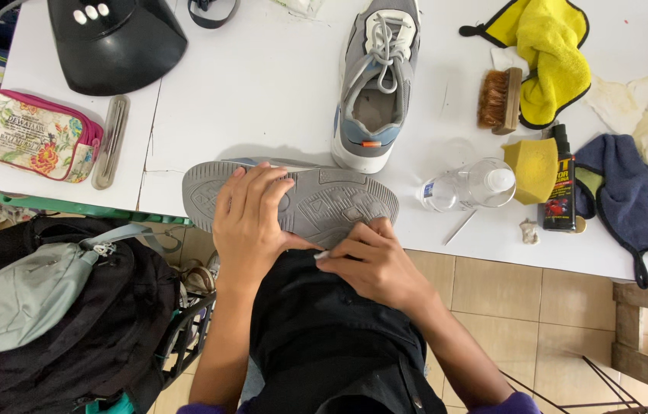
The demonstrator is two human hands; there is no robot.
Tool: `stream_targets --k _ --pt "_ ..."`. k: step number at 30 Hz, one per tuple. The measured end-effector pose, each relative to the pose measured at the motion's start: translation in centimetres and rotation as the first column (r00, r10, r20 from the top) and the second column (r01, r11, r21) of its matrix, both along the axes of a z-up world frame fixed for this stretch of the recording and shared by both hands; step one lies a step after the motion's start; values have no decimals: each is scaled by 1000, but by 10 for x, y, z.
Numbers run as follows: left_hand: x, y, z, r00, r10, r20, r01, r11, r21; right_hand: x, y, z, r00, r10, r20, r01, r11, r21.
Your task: The person scrubs the sole of a gray sneaker with a small cloth, repeatedly dipping the cloth into a clear liquid bottle. After cleaning the sole, the person wipes the upper part of the shoe and ties the laces. The cleaned shoe is placed next to its pair on the table.
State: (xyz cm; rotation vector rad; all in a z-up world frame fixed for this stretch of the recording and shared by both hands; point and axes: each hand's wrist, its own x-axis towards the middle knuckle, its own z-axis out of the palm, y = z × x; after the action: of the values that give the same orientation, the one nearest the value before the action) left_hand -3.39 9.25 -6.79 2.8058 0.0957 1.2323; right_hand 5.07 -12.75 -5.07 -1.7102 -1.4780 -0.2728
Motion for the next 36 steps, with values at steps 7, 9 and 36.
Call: stream_targets --k 7,9,36 --pt "-5 -20 27 959 -24 -282 13 999 -42 58 9 5 938 -296 -180 318 942 109" --pt "1 -33 33 938 -25 -345 25 1000 -5 63 15 -5 932 -330 -151 345 934 90" --pt "7 -16 32 954 -211 -212 225 973 43 22 -31 -8 913 -312 -261 343 936 78"
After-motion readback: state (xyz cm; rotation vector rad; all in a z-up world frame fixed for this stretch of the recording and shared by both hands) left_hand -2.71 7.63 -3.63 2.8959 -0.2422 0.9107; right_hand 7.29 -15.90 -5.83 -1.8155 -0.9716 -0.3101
